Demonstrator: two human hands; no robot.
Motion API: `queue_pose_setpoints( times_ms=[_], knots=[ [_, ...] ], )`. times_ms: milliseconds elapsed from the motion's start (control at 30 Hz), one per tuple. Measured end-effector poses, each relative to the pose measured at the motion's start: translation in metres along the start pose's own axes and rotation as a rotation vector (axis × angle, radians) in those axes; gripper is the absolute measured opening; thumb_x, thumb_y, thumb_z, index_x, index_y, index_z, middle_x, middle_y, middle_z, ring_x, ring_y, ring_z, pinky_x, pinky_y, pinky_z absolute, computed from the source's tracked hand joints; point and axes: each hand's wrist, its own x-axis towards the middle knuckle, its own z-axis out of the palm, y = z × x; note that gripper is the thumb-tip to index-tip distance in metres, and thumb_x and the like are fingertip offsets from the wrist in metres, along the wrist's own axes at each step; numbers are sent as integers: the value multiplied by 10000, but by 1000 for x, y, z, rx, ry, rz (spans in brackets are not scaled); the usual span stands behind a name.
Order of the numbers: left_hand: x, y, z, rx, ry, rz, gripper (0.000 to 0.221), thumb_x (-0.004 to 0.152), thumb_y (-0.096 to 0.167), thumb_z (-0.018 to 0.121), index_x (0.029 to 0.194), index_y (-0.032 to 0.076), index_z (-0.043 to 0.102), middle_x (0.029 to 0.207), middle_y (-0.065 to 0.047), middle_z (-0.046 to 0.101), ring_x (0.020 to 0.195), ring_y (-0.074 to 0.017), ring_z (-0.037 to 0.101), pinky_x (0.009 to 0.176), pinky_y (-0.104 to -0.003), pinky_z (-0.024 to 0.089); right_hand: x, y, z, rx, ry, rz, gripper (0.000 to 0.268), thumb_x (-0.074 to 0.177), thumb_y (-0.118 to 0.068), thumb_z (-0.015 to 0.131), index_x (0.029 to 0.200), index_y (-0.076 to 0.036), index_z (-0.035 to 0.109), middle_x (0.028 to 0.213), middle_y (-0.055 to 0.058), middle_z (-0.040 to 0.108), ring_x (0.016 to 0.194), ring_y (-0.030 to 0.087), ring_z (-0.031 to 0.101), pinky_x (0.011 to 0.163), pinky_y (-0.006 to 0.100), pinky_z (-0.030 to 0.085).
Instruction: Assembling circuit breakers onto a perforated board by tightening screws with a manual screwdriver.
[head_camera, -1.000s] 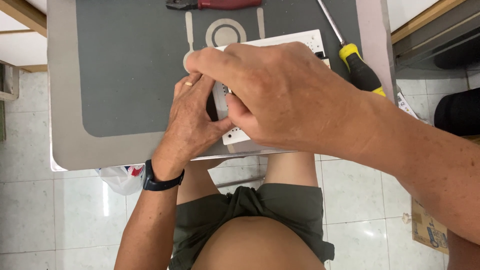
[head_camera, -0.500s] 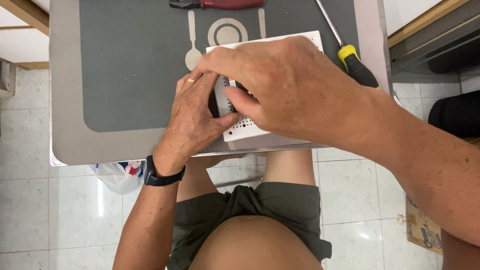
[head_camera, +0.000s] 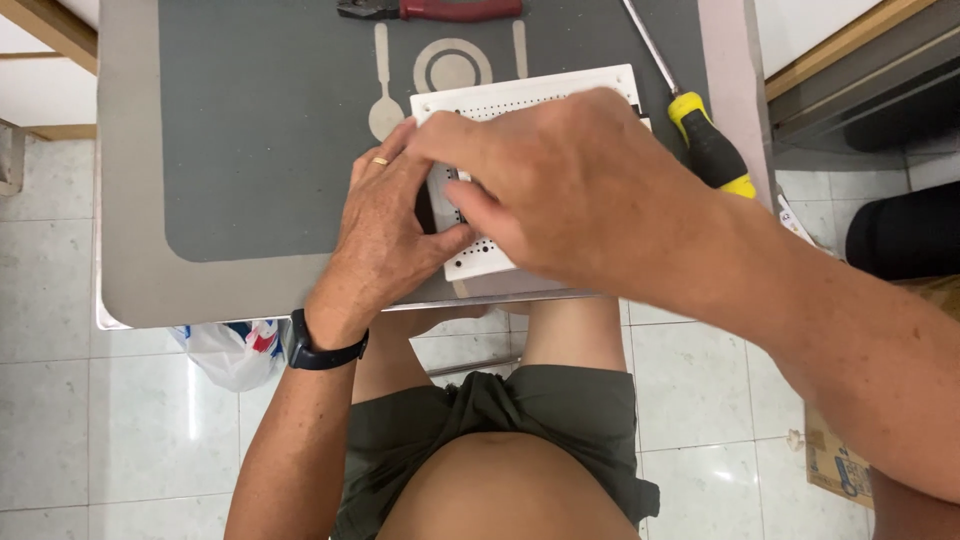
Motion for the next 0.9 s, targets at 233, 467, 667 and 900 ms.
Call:
queue_pose_setpoints(
  times_ms=[233, 467, 667, 900],
  knots=[
    [1, 12, -7, -29, 42, 58, 558, 867, 315, 641, 1360, 129, 459, 1363, -48, 551, 1331, -293, 425, 1037, -455, 305, -1, -2, 2, 36, 21, 41, 76, 877, -51, 558, 927, -92, 519, 548, -24, 413, 453, 179, 386, 384, 326, 224],
    [2, 14, -9, -17, 46, 28, 592, 733, 192, 637, 1301, 89, 504, 1284, -66, 599, 1174, -287, 516, 995, -449, 323, 5, -5, -15, 188, -53, 19, 485, 827, 5, 588, 1301, -91, 539, 826, 26, 604, 621, 234, 563, 439, 379, 405],
    [0, 0, 1, 1, 30, 30, 606, 813, 278, 670, 1356, 100, 469, 1408, -93, 530, 1389, -384, 341, 1078, -480, 274, 3, -2, -5, 118, 28, -20, 210, 901, -62, 657, 1094, -109, 591, 753, -4, 574, 654, 200, 569, 447, 344, 350],
    [-2, -6, 3, 27, 7, 15, 726, 791, 257, 689, 1425, 61, 396, 1418, -163, 513, 1414, -403, 291, 1127, -479, 227, 8, -3, -15, 375, -110, -74, 454, 794, 119, 476, 1213, -49, 525, 943, 98, 617, 742, 284, 559, 548, 404, 440]
  ],
)
